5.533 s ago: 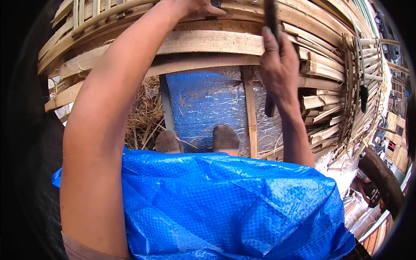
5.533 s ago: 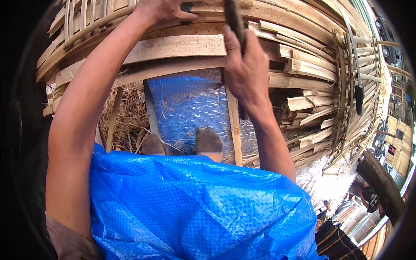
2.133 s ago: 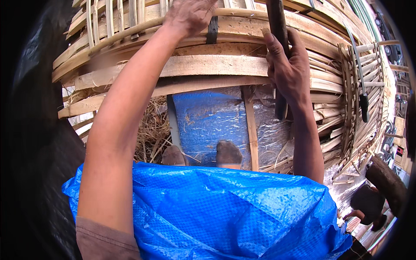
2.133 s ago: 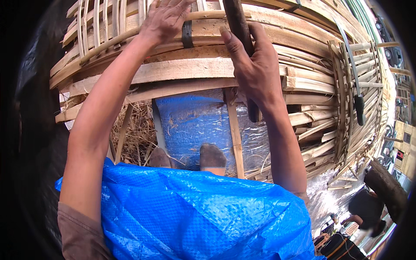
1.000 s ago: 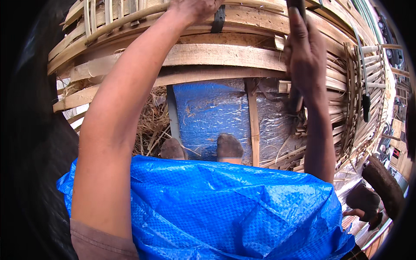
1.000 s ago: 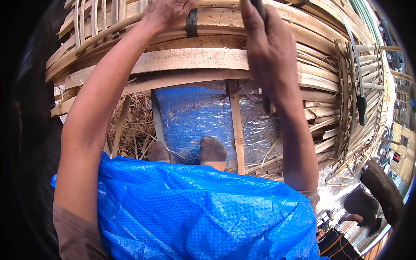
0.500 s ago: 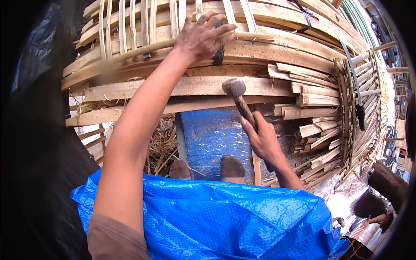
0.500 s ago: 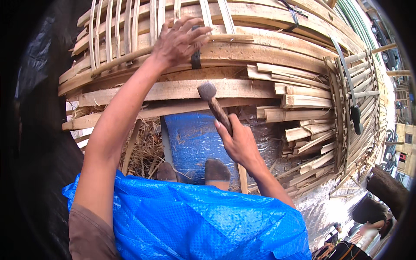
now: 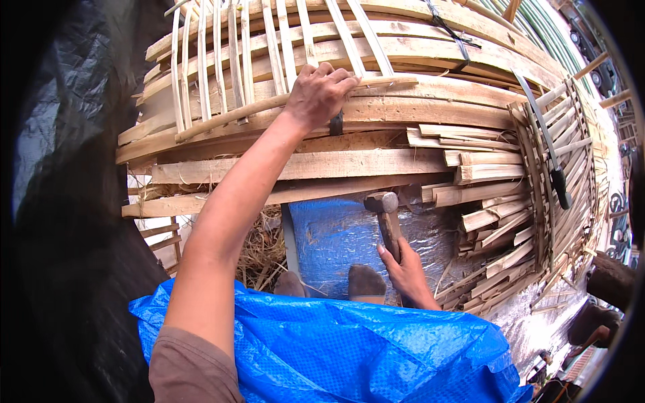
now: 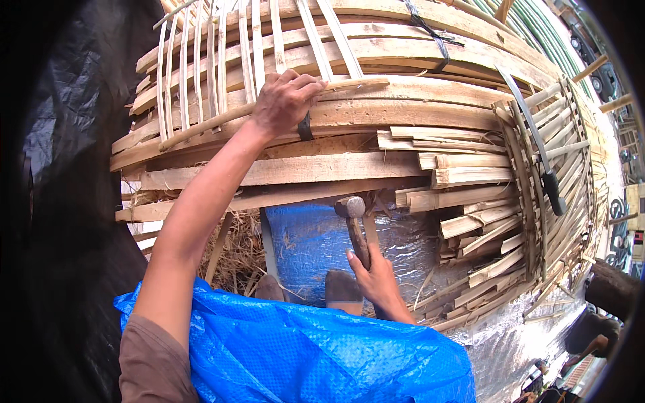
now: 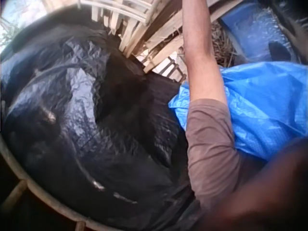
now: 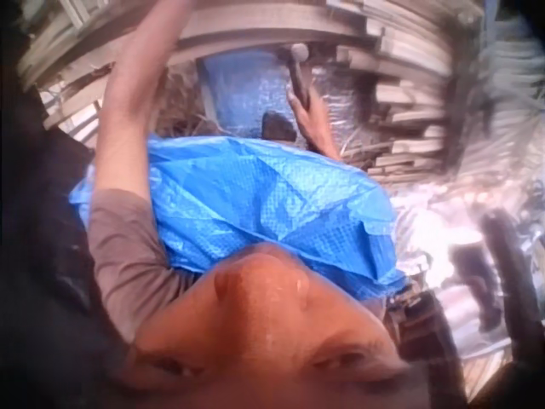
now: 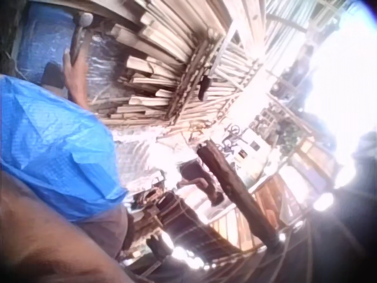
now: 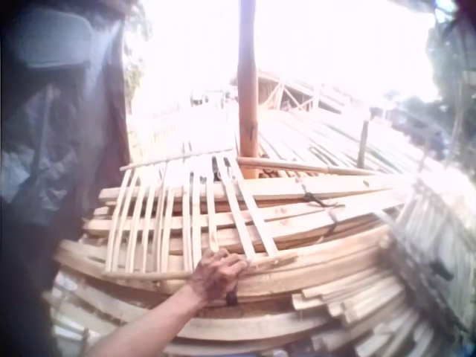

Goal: The person constructs a wooden or bamboo lattice structure by aligning slats and securing them using a hammer.

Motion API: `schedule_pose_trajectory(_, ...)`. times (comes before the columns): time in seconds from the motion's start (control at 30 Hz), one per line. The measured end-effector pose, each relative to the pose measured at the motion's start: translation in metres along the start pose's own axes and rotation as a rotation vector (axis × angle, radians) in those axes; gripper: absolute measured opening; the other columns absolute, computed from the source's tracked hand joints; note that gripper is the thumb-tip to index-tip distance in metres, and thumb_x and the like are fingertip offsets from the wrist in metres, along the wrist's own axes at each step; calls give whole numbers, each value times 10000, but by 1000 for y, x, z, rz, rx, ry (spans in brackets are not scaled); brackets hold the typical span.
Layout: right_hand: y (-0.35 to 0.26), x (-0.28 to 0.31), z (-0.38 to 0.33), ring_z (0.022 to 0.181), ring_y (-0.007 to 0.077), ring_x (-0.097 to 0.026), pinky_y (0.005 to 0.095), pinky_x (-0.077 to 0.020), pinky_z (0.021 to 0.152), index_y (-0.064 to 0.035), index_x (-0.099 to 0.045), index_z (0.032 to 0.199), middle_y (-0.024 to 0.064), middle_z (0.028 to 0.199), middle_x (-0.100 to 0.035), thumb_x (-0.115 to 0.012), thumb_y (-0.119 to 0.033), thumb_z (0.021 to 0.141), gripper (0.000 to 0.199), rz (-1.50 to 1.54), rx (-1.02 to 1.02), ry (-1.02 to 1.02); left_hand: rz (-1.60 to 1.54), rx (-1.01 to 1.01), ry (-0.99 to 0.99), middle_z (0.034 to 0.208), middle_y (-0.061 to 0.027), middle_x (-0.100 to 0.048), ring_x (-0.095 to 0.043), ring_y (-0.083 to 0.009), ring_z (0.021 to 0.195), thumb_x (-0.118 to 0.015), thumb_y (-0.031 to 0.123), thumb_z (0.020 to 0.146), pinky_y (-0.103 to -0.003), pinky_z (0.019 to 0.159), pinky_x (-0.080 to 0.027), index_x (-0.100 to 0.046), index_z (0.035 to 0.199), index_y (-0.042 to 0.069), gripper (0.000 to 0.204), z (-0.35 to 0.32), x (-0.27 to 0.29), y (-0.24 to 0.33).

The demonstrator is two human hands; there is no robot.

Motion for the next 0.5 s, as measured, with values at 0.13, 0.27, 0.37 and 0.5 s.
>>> schedule_pose_trajectory(0.13,11,-5,-6,603,253,-578,426,-445,580,-8,-591,989,171,668,-588,-694,-368,955,376,1,8,16,31,-40,-186,1378,-26,-582,-527,-194,1219,-577,449,1001,-403,1011,-413,-617,1369,244,423,-2,10,-9)
schedule_pose_trajectory(0.27,16,-15,-15,613,255,-564,430,-432,581,-2,-575,956,167,665,-568,-698,-361,950,379,-9,8,-9,23,-76,-333,1440,-60,-531,-508,-272,1283,-461,562,1023,-473,1065,-429,-473,1487,316,525,-39,22,-51)
schedule_pose_trajectory(0.37,28,-20,-18,632,265,-565,432,-430,593,1,-567,952,171,685,-569,-695,-359,951,382,-42,-11,-75,31,-37,-403,1456,-44,-526,-498,-265,1297,-464,538,1029,-472,1034,-468,-492,1474,313,500,-69,45,-56)
schedule_pose_trajectory(0.5,26,-21,-26,670,285,-586,440,-440,623,-2,-563,976,187,716,-584,-679,-365,961,381,-93,-44,-136,-70,36,-233,1468,-32,-524,-482,-266,1311,-578,370,1007,-427,1098,-397,-560,1433,235,448,-87,41,-53)
Point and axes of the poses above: each hand's wrist, its own z-axis towards the middle knuckle, its own x-axis out of the back of the hand, y = z × x, the point moved 7 cm from there along z, towards the middle knuckle
